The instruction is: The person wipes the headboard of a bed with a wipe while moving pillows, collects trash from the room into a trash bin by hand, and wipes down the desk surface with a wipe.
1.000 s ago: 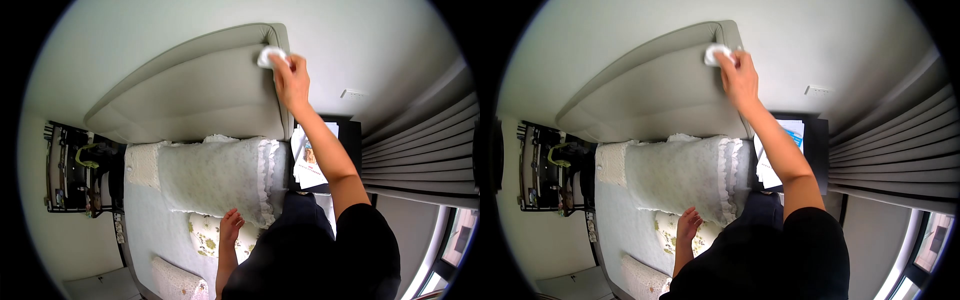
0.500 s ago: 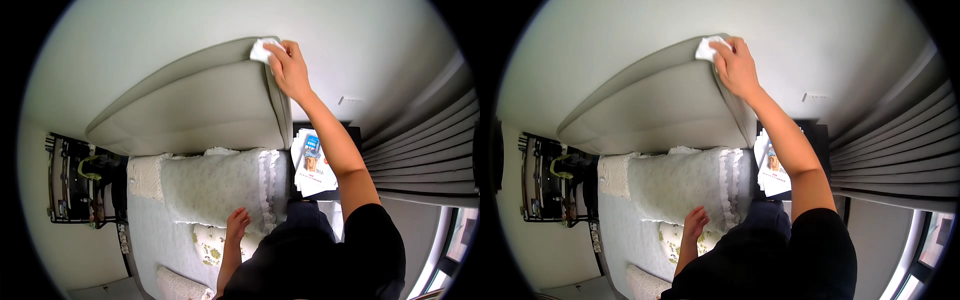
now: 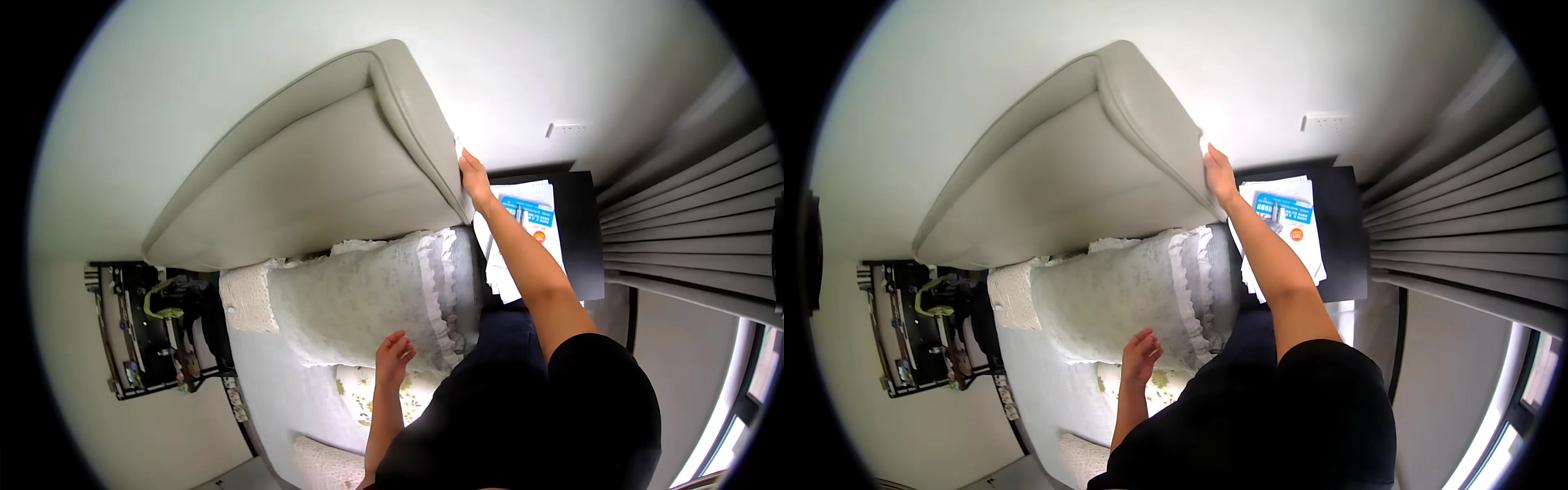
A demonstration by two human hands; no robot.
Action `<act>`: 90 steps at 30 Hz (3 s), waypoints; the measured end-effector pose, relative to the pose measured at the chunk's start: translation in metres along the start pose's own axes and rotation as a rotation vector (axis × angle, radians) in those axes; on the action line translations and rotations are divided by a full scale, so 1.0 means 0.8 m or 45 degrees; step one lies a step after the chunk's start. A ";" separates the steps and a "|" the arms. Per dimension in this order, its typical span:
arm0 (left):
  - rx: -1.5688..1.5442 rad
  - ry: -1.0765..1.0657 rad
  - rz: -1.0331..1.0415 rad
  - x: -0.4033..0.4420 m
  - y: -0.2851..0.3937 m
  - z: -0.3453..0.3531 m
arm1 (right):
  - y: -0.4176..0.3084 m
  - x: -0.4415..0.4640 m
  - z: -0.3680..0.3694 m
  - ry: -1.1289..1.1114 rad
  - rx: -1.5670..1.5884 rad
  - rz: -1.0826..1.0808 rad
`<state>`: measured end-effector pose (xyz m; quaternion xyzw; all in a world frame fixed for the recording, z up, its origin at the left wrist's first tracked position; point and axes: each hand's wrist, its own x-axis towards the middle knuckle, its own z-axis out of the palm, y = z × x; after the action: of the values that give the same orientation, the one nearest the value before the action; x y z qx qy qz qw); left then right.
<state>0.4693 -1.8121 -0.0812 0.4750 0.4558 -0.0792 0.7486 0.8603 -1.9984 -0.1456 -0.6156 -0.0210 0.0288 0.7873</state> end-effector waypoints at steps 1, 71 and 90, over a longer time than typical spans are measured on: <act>0.005 0.003 0.000 0.000 0.003 0.002 | -0.003 -0.005 0.005 0.061 0.051 0.047; -0.142 -0.049 0.245 -0.074 -0.142 -0.045 | -0.357 -0.091 0.079 -0.016 0.360 -0.359; -0.814 1.293 0.239 -0.320 -0.404 -0.013 | 0.041 -0.024 -0.008 -1.444 -2.096 -1.882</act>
<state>0.1383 -2.0579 -0.0949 0.2432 0.7134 0.3646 0.5468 0.8407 -1.9984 -0.1788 -0.6674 -0.7113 -0.1813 -0.1252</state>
